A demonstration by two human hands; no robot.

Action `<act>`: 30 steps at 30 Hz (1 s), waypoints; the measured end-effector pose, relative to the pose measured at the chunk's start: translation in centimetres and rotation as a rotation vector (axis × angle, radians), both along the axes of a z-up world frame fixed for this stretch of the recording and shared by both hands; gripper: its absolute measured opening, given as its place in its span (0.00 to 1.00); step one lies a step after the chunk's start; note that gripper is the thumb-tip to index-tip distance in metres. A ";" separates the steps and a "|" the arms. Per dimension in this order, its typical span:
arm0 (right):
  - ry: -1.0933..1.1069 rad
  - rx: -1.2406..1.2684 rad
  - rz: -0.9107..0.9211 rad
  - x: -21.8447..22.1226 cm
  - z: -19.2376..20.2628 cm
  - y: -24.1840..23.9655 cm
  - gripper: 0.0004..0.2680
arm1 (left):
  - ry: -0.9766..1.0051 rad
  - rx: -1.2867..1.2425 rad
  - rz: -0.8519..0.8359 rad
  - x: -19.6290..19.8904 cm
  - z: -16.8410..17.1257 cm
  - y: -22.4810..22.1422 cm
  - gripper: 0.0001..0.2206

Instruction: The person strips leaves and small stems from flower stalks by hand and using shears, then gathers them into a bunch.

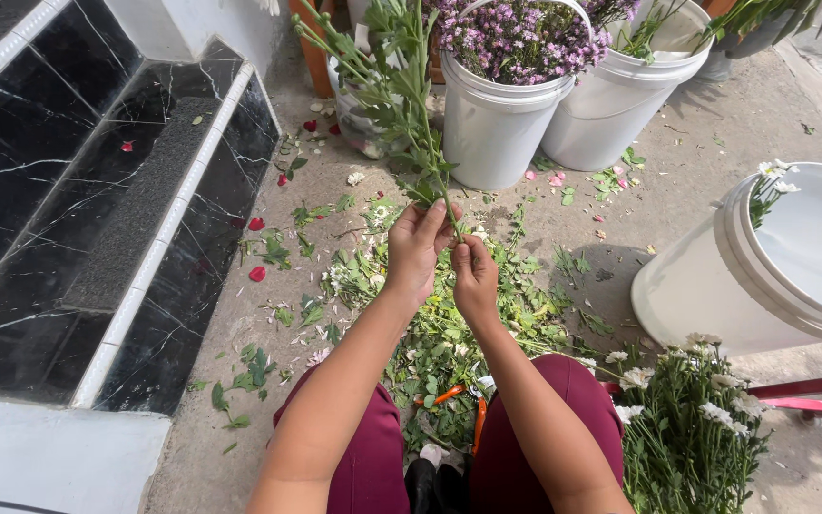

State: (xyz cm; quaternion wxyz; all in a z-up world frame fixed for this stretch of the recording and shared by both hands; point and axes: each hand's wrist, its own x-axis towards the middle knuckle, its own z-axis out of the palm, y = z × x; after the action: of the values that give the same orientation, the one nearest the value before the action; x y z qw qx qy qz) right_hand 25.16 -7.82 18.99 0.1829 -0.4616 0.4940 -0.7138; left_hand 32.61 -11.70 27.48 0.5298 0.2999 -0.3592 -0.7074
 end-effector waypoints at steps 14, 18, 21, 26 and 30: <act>-0.001 -0.042 -0.298 -3.2 2.9 2.2 0.06 | -0.383 -0.304 -0.251 -2.5 1.2 1.7 0.33; 0.041 -0.082 -0.390 -6.7 4.3 4.7 0.08 | -0.600 -0.497 -0.291 -4.9 -3.7 -1.2 0.28; 0.125 -0.092 -0.542 -9.4 8.2 10.2 0.08 | -0.899 -0.717 -0.254 -6.5 -8.8 -3.4 0.24; 0.198 -0.134 -0.891 -13.8 13.5 25.8 0.09 | -1.315 -0.924 -0.449 -7.6 -16.1 -6.8 0.24; 0.194 -0.184 -1.053 -11.7 19.8 36.4 0.07 | -1.752 -0.629 -0.860 -11.6 -20.0 -8.5 0.30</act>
State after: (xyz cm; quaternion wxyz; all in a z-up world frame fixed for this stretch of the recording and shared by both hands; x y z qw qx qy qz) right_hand 13.46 28.62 38.84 -0.2871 -0.2298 0.6084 -0.7033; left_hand 21.01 -20.17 7.45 -0.1625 0.4046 -0.8663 -0.2437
